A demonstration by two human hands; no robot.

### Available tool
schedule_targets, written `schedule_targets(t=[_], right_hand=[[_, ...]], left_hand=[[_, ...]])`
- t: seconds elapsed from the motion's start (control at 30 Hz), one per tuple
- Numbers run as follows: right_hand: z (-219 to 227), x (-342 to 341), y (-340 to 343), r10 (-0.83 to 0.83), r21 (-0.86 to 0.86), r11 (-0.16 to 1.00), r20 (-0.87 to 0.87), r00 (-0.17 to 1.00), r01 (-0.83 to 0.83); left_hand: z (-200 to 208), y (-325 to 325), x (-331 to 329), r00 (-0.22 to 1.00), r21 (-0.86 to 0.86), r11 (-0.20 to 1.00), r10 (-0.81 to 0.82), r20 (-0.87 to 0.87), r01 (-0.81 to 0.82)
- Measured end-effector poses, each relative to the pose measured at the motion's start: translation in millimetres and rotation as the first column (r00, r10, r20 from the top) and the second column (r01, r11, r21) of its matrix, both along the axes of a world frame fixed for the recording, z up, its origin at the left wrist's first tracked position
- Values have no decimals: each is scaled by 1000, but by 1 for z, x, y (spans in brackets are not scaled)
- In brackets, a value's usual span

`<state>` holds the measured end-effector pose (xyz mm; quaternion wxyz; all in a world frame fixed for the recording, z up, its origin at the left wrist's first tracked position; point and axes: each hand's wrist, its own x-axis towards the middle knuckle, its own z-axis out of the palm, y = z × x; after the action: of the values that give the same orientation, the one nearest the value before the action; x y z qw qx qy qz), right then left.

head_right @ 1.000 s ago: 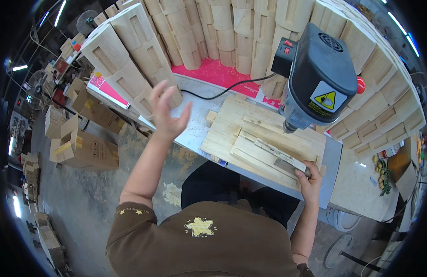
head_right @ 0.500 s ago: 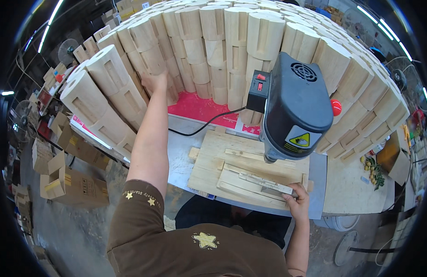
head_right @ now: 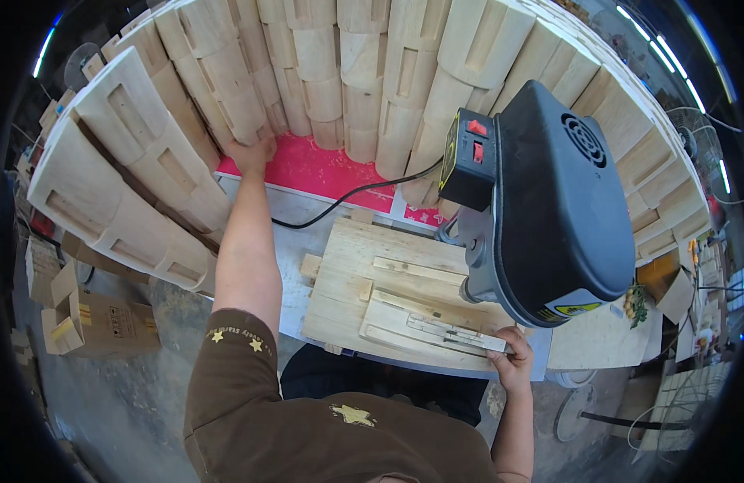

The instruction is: Use a drill press to drill holes into cylindrical wooden components.

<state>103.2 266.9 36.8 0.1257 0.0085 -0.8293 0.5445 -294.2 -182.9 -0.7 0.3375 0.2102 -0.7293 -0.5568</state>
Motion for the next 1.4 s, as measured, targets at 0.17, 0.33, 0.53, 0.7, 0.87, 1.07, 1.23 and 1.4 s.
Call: schedule_targets(t=[0.17,0.33,0.53,0.7,0.87,1.07,1.23,1.4], right_hand=[[2,-2,-1,15,0,1000,4,1000,-15],[2,-4,-2,26,10,1000,-17,1000,-26],[7,-2,-4,14,-10,1000,42,999,-14],[7,-1,-7,-2,-38,999,47,999,4],[5,1,-8,-17,-42,999,36,999,18],[-2,3,-3,-34,-20,999,62,998,35],[-8,1,2,-9,18,1000,-15,1000,9],[-5,-4,-1,-1,53,999,-43,999,3]], left_hand=[[0,-10,-10,998,-68,997,50,44,-47],[9,-9,-18,976,-263,941,216,-13,-211],[53,9,-2,979,-110,981,170,109,-158],[57,9,0,981,-139,978,170,90,-157],[63,8,10,987,-162,982,113,118,-93],[66,14,13,952,-227,973,112,284,-47],[59,23,12,965,-227,974,82,250,-24],[54,41,25,958,-222,974,28,287,38]])
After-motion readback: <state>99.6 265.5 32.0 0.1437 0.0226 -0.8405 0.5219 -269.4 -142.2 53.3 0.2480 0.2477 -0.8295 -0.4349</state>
